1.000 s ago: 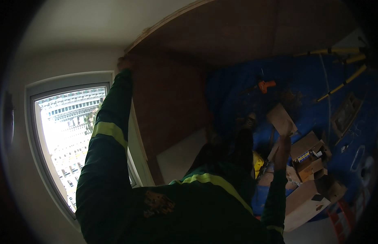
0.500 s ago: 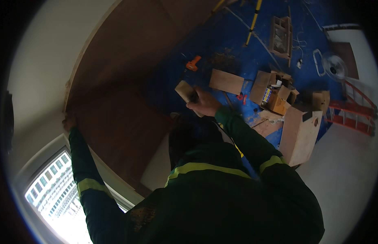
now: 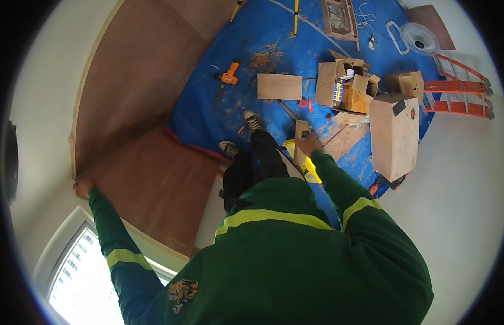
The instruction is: The person positions and secures a wooden trim piece along the top edge of a window frame. They use a tape measure to check dimensions and a utility knife to trim the wood for a precise fit. The person also moves around the room to retrieve tools and materials.
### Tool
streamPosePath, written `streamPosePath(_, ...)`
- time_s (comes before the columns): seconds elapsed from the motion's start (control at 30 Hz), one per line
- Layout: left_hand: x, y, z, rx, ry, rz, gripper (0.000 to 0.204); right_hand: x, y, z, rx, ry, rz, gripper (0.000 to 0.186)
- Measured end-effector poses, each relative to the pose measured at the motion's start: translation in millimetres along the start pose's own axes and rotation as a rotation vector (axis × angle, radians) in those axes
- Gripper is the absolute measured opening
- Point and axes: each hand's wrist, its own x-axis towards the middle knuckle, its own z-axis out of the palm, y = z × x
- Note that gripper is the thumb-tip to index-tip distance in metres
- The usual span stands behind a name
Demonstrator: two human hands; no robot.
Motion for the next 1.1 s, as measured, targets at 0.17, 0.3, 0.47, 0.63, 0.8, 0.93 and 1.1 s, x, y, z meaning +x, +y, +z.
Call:
streamPosePath(0.17,1,3,35,-0.307,0.004,-0.085,0.071,-16,-37,3,-0.106,0.019,-0.112,0.075)
streamPosePath(0.3,-112,23,-55,-1.247,0.123,0.139,0.059,-58,-157,29,0.391,-0.268,-0.254,0.055)
streamPosePath(0.47,-267,49,-221,-2.150,-0.864,0.280,0.107,-125,-338,81,0.516,-0.627,-0.557,0.050)
streamPosePath(0.63,-266,30,-248,-2.092,-0.683,0.429,0.099,-167,-416,118,0.253,-0.725,-0.789,0.060)
streamPosePath(0.8,-226,-11,-195,-1.444,0.125,-0.158,0.083,-136,-364,118,0.055,-0.501,-0.928,0.065)
streamPosePath(0.93,-154,-26,-143,-1.224,0.055,-0.360,0.082,-97,-269,79,-0.017,-0.372,-0.738,0.062)
streamPosePath(1.1,-93,1,-98,-1.096,-0.131,-0.272,0.085,-81,-151,1,0.043,-0.147,-0.547,0.058)
